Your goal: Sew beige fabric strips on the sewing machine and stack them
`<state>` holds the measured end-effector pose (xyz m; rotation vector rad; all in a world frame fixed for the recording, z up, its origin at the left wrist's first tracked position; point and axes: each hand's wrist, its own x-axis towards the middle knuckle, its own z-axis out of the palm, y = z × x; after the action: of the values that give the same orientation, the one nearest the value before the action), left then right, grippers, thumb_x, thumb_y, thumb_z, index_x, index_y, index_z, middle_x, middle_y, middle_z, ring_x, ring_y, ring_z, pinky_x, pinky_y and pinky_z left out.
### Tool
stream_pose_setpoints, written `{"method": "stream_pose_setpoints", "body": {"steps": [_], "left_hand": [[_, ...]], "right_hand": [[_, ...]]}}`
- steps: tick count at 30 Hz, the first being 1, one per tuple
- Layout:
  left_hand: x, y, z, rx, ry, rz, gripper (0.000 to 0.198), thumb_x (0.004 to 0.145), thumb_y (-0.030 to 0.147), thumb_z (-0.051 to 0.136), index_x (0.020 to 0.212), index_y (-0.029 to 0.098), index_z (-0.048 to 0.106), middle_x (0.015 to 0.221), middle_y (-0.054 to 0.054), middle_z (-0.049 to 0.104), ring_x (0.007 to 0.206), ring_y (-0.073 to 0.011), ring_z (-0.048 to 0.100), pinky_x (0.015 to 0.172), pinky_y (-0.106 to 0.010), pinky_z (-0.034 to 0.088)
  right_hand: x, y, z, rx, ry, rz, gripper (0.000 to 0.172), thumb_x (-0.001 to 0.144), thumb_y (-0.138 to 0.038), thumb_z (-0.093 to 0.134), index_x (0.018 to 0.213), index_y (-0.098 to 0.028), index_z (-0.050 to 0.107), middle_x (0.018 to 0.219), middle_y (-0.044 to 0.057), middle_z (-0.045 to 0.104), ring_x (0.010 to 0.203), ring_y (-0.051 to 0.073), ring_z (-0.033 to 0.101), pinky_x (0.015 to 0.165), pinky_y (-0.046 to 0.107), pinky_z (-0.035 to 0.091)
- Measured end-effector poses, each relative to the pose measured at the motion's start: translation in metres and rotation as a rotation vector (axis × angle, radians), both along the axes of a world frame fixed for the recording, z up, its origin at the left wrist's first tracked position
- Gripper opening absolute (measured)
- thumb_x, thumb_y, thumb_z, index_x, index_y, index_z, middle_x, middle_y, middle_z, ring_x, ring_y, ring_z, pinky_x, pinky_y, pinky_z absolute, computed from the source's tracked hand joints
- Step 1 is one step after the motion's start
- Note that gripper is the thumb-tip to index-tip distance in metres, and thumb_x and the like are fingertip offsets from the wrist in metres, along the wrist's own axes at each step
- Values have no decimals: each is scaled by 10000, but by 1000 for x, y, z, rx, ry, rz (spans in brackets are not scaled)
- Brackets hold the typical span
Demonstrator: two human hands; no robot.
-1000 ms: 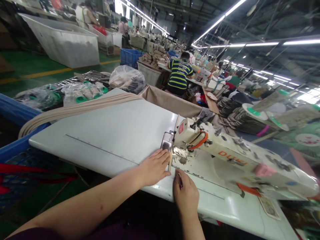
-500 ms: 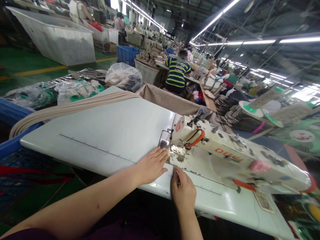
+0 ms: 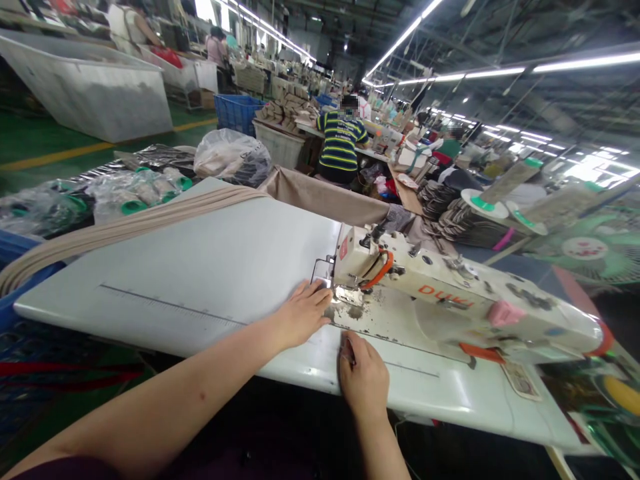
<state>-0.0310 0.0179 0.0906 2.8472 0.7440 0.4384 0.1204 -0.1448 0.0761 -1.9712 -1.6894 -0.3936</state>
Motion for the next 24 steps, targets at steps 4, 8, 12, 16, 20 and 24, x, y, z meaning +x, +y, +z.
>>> {"method": "stream_pose_setpoints", "body": {"steps": [4, 8, 12, 16, 20, 24], "left_hand": [[0, 2, -2, -34, 13, -1, 550, 1016, 409, 522, 1508, 221, 365, 1565, -66, 448, 1533, -324, 271, 1270, -582, 293], [1, 6, -1, -89, 8, -16, 541, 1016, 403, 521, 1506, 221, 383, 1567, -70, 447, 1539, -329, 257, 1287, -600, 266], [2, 18, -1, -191, -55, -46, 471, 1002, 345, 551, 1456, 248, 471, 1535, -58, 490, 1519, -319, 312, 1283, -579, 301], [11, 43, -4, -243, -111, -50, 287, 994, 273, 528, 1251, 253, 655, 1385, -45, 607, 1368, -258, 512, 1227, -466, 426], [28, 72, -9, -239, -145, -34, 311, 972, 221, 510, 1243, 217, 663, 1376, -73, 598, 1282, -211, 570, 1191, -389, 480], [43, 93, -13, -237, -129, -67, 297, 958, 247, 550, 1215, 260, 698, 1458, -41, 555, 1359, -229, 518, 1241, -416, 429]], "right_hand": [[0, 0, -1, -5, -1, 3, 239, 997, -231, 482, 1138, -194, 671, 961, 61, 764, 836, 224, 694, 753, 324, 524], [-1, 1, 1, 10, -11, 5, 231, 1003, -226, 473, 1134, -196, 661, 942, 63, 762, 819, 217, 690, 750, 319, 517], [-2, 1, 3, -1, -7, 6, 221, 991, -212, 479, 1125, -202, 654, 915, 58, 754, 794, 213, 679, 732, 316, 506], [-2, 0, 2, -5, 5, -1, 230, 955, -179, 498, 1122, -212, 652, 897, 48, 743, 787, 215, 669, 719, 320, 498], [-2, -1, 0, -27, 17, -5, 234, 932, -164, 513, 1119, -210, 645, 912, 53, 738, 796, 220, 659, 726, 327, 494], [-2, -1, -1, -45, 28, 0, 213, 953, -177, 509, 1123, -205, 635, 916, 54, 728, 815, 226, 652, 745, 332, 488]]}}
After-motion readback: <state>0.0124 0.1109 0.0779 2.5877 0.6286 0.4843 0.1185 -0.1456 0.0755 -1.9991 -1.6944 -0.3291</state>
